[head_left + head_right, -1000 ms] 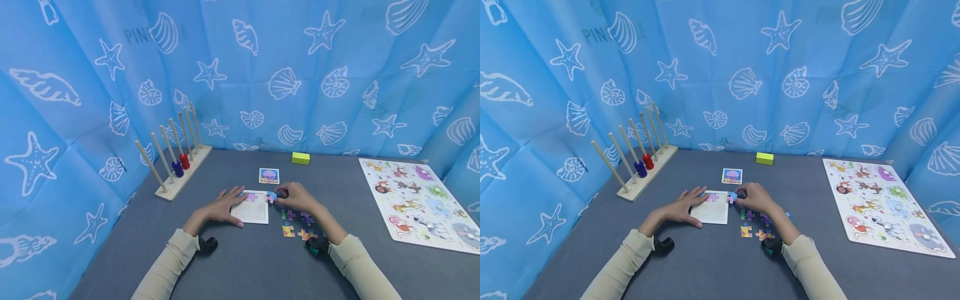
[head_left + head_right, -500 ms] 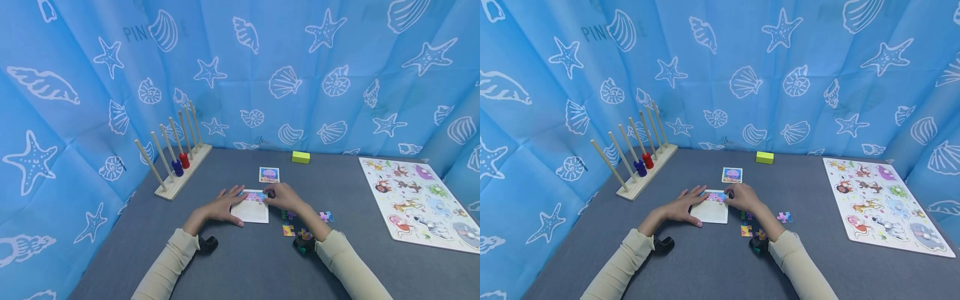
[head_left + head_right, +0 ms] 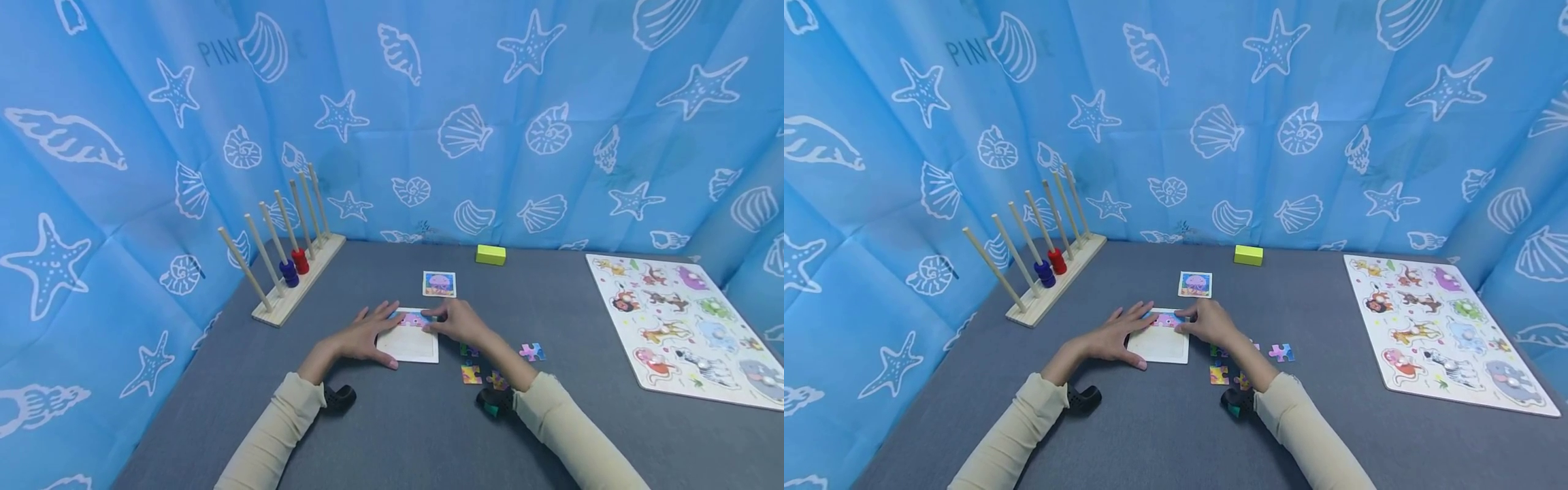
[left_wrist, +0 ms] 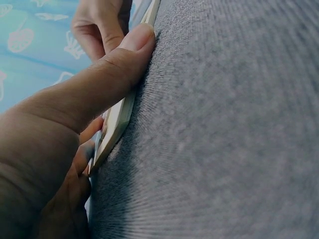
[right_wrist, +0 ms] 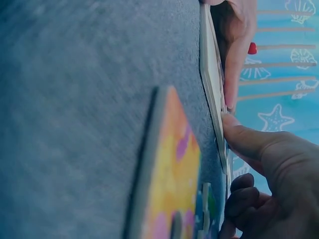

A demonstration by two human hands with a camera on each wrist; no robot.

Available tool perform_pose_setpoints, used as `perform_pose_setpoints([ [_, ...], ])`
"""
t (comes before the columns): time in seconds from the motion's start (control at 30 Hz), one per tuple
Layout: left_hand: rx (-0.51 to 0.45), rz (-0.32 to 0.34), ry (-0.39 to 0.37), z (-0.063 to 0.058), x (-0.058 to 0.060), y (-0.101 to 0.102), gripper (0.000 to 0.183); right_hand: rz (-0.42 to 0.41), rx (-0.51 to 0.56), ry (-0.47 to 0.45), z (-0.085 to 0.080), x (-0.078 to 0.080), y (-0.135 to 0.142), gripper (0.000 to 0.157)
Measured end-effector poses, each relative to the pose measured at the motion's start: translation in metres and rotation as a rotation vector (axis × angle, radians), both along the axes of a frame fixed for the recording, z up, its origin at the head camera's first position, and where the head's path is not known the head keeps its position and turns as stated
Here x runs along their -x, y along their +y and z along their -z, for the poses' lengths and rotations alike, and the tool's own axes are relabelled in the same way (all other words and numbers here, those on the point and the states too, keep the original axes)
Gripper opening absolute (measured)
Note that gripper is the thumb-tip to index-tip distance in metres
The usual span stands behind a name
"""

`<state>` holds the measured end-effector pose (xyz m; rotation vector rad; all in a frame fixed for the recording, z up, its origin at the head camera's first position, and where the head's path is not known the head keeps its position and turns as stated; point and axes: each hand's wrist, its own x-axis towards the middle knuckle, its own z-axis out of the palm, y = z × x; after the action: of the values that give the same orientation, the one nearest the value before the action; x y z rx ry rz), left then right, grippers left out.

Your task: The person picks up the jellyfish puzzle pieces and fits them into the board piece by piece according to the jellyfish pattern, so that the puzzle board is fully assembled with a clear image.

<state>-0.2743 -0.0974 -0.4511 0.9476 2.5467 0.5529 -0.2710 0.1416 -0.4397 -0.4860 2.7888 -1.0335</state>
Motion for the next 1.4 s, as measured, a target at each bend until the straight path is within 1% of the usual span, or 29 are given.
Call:
perform_pose_setpoints([
  [0.1, -0.002, -0.003, 0.002, -0.001, 0.000, 0.000, 0.096, 0.009, -0.013, 0.001, -0.001, 0.002, 0.000, 0.033],
  [0.17, -0.004, 0.000, 0.003, -0.001, 0.000, 0.000, 0.096, -0.010, -0.044, 0.016, -0.003, 0.002, 0.000, 0.033],
  [0.3, -0.018, 0.011, 0.021, -0.003, 0.000, -0.003, 0.095, -0.088, -0.184, 0.125, -0.013, 0.001, -0.005, 0.032],
  [0.37, -0.024, 0.017, 0.026, -0.005, 0.000, -0.005, 0.095, -0.101, -0.240, 0.165, -0.016, 0.001, -0.007, 0.031],
  [0.4, -0.022, 0.022, 0.032, -0.006, 0.000, -0.006, 0.095, -0.098, -0.253, 0.168, -0.018, 0.001, -0.007, 0.030],
  [0.53, -0.023, 0.031, 0.029, -0.009, 0.002, -0.012, 0.095, -0.078, -0.248, 0.135, -0.017, 0.001, -0.007, 0.033],
  [0.63, -0.051, 0.035, 0.023, -0.010, 0.001, -0.020, 0.095, -0.065, -0.248, 0.132, -0.016, 0.002, -0.007, 0.035],
  [0.7, -0.069, 0.035, 0.016, -0.010, 0.000, -0.024, 0.093, -0.049, -0.248, 0.138, -0.015, 0.003, -0.005, 0.033],
  [0.77, -0.067, 0.028, 0.015, -0.010, -0.001, -0.028, 0.090, -0.039, -0.248, 0.147, -0.015, 0.003, -0.004, 0.030],
  [0.9, -0.045, -0.001, 0.012, -0.008, -0.004, -0.032, 0.086, -0.031, -0.267, 0.158, -0.016, 0.000, -0.003, 0.031],
  [1.13, -0.054, -0.025, 0.022, -0.005, -0.007, -0.033, 0.084, -0.014, -0.311, 0.164, -0.013, -0.006, -0.003, 0.033],
  [1.27, -0.061, -0.034, 0.024, -0.003, -0.008, -0.034, 0.083, 0.002, -0.275, 0.157, -0.012, -0.007, -0.001, 0.036],
  [1.4, -0.073, -0.043, 0.015, -0.002, -0.009, -0.035, 0.083, 0.013, -0.190, 0.103, -0.012, -0.006, 0.008, 0.038],
])
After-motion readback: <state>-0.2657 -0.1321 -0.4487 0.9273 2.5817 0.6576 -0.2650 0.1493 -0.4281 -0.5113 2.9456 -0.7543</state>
